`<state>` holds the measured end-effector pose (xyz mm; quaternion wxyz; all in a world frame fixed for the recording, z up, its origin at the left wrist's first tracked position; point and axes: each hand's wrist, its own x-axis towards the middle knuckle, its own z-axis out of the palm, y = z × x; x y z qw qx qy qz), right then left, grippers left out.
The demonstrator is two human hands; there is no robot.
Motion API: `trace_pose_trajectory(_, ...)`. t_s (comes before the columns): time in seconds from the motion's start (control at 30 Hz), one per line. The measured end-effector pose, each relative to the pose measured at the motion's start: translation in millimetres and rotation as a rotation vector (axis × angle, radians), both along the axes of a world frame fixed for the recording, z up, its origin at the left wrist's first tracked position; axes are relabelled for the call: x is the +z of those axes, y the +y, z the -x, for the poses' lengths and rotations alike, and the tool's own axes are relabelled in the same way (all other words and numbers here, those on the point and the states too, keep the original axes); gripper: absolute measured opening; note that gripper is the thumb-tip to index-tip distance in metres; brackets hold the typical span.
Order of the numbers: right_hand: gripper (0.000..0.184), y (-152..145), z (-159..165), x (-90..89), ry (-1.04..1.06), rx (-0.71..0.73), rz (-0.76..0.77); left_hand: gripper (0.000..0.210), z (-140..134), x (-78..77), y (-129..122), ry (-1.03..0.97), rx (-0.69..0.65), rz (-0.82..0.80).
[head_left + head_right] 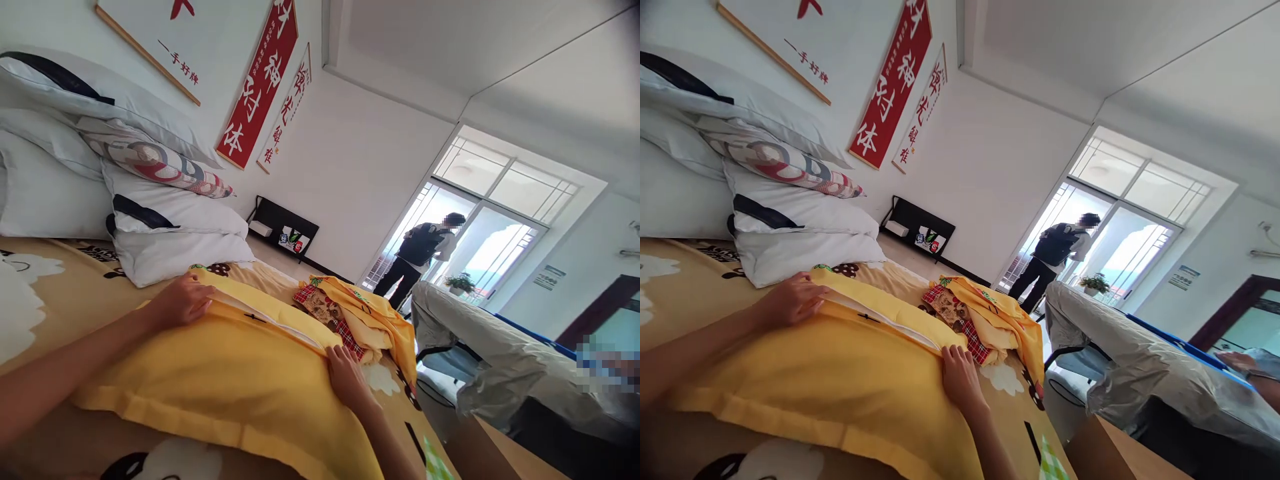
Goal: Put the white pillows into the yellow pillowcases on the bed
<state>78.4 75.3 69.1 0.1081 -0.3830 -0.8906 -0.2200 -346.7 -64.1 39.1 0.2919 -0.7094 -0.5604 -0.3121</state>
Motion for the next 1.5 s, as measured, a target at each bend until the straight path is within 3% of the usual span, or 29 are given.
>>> trace_pose_trajectory(0.13,0.023,-3,-8,-2.3,-0.007,0.021,-0.059,0.029,10,-5.9,0,-0.016,0.067,0.130)
trace_pose_trajectory(0.23,0.022,3,-21,8.7,-0.032,0.022,-0.111,0.017,9,-3.4,11,-0.049,0.109,0.168)
trace_pose_trajectory(0.3,0.021,8,-29,13.1,-0.056,0.032,-0.163,0.014,4,1.9,17,0.036,0.095,0.161)
trace_pose_trajectory(0.4,0.016,11,-32,9.9,-0.061,0.102,-0.224,0.025,-8,10.4,22,0.257,0.067,0.116)
trace_pose_trajectory(0.53,0.017,0,-11,1.5,-0.001,0.178,-0.245,0.025,-27,14.5,27,0.379,0.036,0.098)
trace_pose_trajectory(0.7,0.019,-13,44,3.2,-0.051,0.163,-0.295,0.023,-31,10.4,39,0.325,0.047,0.073)
trace_pose_trajectory(0.83,0.019,-2,72,0.9,-0.020,0.167,-0.314,0.023,-26,-2.3,41,0.137,0.096,0.015)
trace_pose_trajectory(0.93,0.020,4,62,-8.3,0.057,0.222,-0.301,0.029,-24,-17.1,34,-0.059,0.122,-0.070)
trace_pose_trajectory(1.07,0.023,3,5,-26.2,0.169,0.387,-0.290,0.034,-21,-29.1,21,-0.204,0.082,0.010)
trace_pose_trajectory(1.23,0.026,6,-71,-37.8,0.367,0.286,-0.118,0.039,-22,-23.3,8,-0.439,0.265,0.185)
trace_pose_trajectory(1.3,0.026,9,-81,-35.0,0.476,0.171,-0.012,0.037,-22,-18.0,3,-0.509,0.359,0.168)
trace_pose_trajectory(1.37,0.028,12,-79,-25.2,0.512,0.060,0.068,0.036,-21,-13.4,-1,-0.627,0.367,0.185)
trace_pose_trajectory(1.5,0.023,20,-58,10.2,0.285,-0.037,0.320,0.036,-12,-7.9,-4,-0.935,0.252,0.332)
